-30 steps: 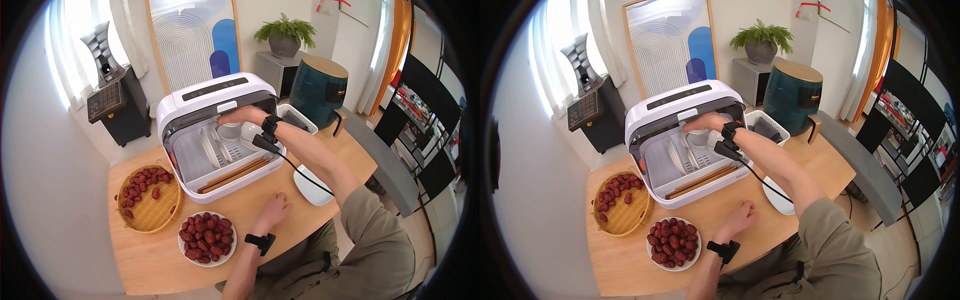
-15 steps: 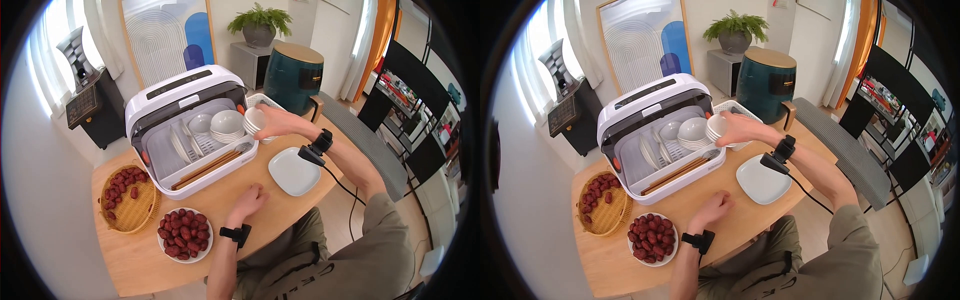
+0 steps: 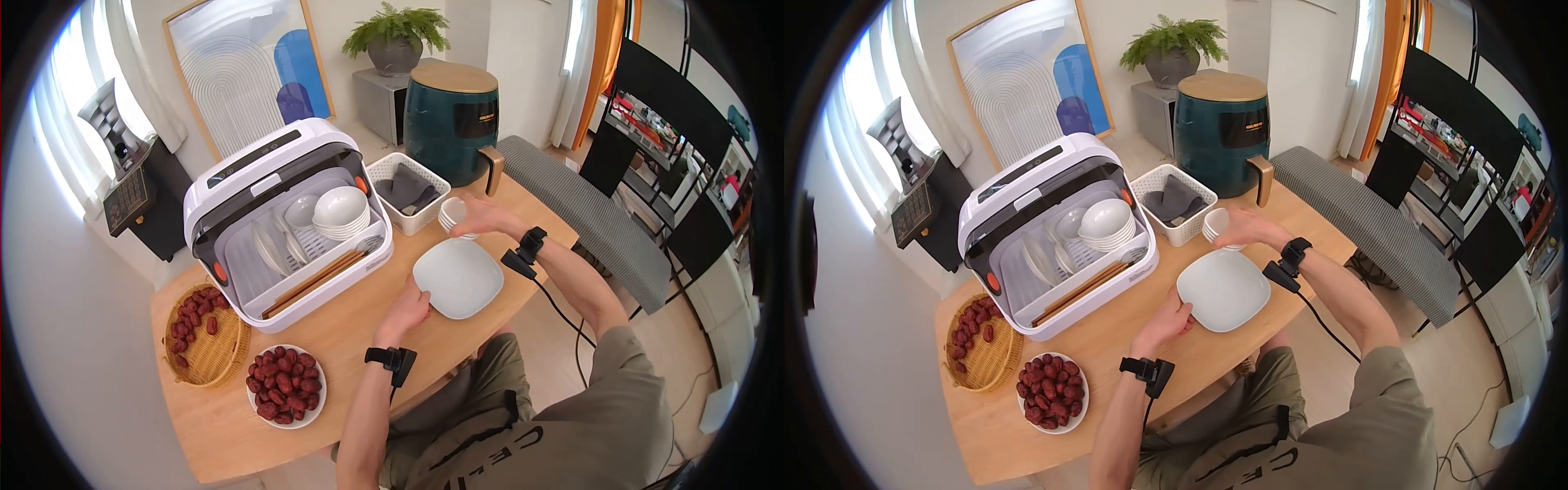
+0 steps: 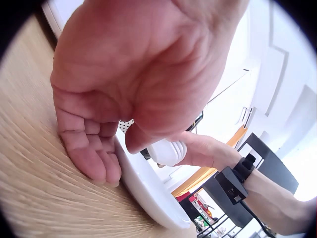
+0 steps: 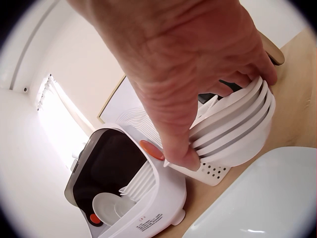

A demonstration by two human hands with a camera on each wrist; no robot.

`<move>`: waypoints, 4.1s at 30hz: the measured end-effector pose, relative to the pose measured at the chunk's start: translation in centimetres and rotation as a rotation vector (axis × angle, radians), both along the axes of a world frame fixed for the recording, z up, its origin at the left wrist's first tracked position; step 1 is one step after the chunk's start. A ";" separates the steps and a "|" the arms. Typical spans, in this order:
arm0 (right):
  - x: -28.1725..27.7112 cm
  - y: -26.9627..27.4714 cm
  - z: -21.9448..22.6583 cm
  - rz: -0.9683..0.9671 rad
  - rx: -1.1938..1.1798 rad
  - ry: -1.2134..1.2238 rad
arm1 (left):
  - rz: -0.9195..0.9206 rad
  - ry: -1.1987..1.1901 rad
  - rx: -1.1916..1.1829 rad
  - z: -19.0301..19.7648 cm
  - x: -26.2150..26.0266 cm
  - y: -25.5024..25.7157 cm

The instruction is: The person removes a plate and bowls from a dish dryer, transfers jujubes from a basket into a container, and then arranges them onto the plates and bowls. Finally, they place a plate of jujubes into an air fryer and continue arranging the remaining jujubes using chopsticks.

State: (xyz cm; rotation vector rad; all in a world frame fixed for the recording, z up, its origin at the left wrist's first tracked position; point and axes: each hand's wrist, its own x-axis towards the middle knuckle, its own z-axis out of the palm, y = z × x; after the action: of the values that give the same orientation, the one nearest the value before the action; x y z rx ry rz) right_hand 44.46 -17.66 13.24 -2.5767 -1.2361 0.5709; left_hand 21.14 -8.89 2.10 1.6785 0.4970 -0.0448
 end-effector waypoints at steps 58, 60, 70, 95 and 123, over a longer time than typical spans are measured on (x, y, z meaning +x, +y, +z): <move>-3.2 5.4 -5.2 -0.026 -0.037 -0.316 | 0.025 -0.004 0.417 0.2 -0.5 -1.7; -3.1 5.3 -5.2 -0.012 -0.020 -0.302 | 0.037 -0.020 0.403 -0.2 -0.4 -1.7; -3.2 5.1 -4.6 -0.014 -0.036 -0.272 | 0.118 -0.003 -0.199 -0.9 1.1 -1.1; -2.4 7.4 -4.5 -0.036 -0.032 -0.254 | 0.383 -0.218 0.073 -7.2 4.2 0.3; -0.8 7.5 -4.7 -0.110 -0.015 -0.298 | 0.446 -0.203 0.406 -2.9 4.8 -0.8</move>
State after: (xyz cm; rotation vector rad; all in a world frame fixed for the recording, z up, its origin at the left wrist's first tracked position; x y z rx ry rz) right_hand 43.71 -10.18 8.56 -2.7962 -1.1652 0.1782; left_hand 25.93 -9.72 -0.76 1.8998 0.7496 0.5807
